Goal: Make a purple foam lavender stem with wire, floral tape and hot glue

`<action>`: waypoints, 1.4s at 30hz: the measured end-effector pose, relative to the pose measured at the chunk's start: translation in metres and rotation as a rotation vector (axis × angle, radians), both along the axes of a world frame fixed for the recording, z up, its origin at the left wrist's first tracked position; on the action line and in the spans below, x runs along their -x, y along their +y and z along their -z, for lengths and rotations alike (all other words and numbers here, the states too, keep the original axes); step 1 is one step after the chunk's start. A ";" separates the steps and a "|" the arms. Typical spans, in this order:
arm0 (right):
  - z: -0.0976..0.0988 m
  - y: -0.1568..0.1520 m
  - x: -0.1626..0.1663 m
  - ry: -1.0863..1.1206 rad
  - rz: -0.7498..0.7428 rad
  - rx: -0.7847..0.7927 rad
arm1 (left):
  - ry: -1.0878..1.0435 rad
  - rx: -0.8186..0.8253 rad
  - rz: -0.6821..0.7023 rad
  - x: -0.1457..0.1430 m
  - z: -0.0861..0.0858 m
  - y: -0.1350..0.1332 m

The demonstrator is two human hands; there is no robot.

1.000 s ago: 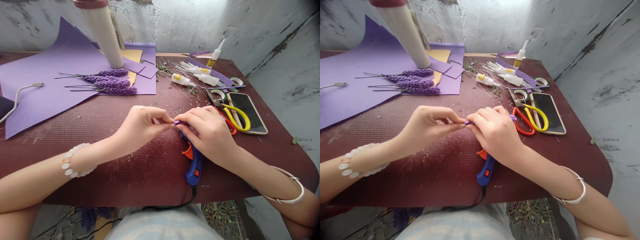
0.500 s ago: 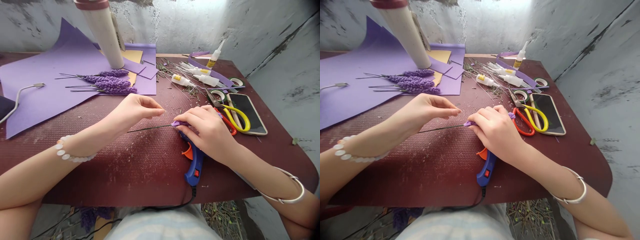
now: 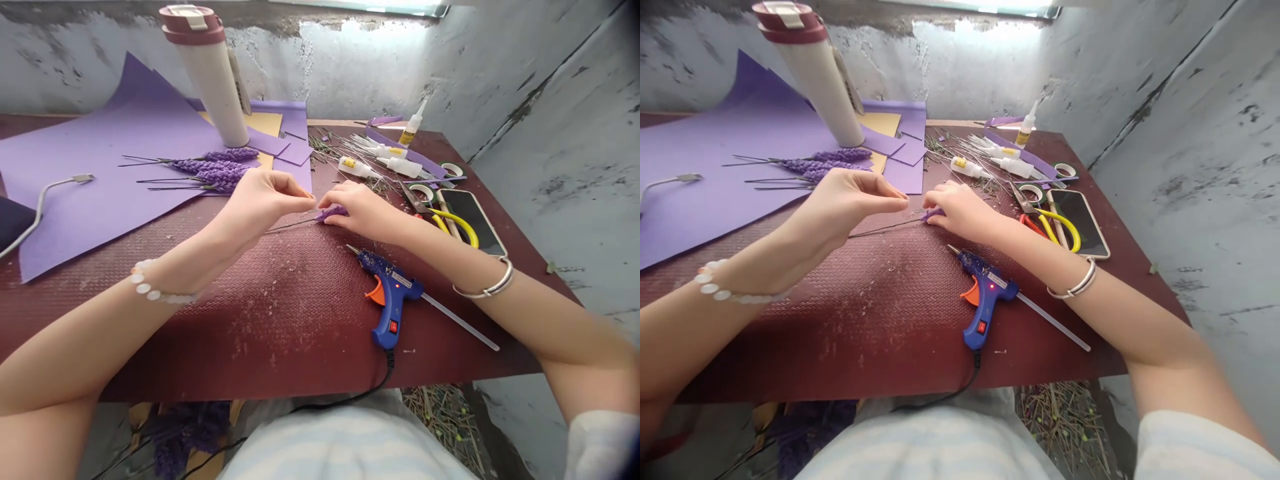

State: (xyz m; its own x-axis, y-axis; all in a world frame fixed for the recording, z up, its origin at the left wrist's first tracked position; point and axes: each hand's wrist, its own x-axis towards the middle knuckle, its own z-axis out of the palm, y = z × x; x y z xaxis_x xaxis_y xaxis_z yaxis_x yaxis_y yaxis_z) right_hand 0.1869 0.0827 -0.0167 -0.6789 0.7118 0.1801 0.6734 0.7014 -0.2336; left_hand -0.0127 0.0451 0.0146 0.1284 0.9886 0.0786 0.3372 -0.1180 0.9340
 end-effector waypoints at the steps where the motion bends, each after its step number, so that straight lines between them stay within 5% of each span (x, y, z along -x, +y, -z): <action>1: 0.001 0.001 0.001 -0.007 -0.005 -0.022 | -0.004 0.013 0.017 0.001 0.002 0.001; 4: -0.004 -0.005 -0.006 0.084 -0.008 -0.014 | 0.001 0.044 0.090 0.000 0.004 0.000; 10: -0.026 -0.043 -0.021 0.475 0.057 0.552 | -0.021 0.100 0.273 -0.006 0.007 -0.012; 14: -0.030 -0.056 -0.020 0.593 0.070 0.684 | -0.102 0.118 0.395 -0.010 0.011 -0.018; 25: -0.023 -0.058 -0.017 0.607 0.112 0.512 | 0.051 -0.018 0.310 -0.015 0.005 -0.027; 31: -0.025 -0.067 -0.015 0.453 0.177 0.272 | 0.349 -0.382 0.297 -0.017 0.011 -0.030; 42: -0.022 -0.077 -0.008 0.501 0.242 0.286 | 0.648 -0.717 0.233 -0.022 0.018 -0.039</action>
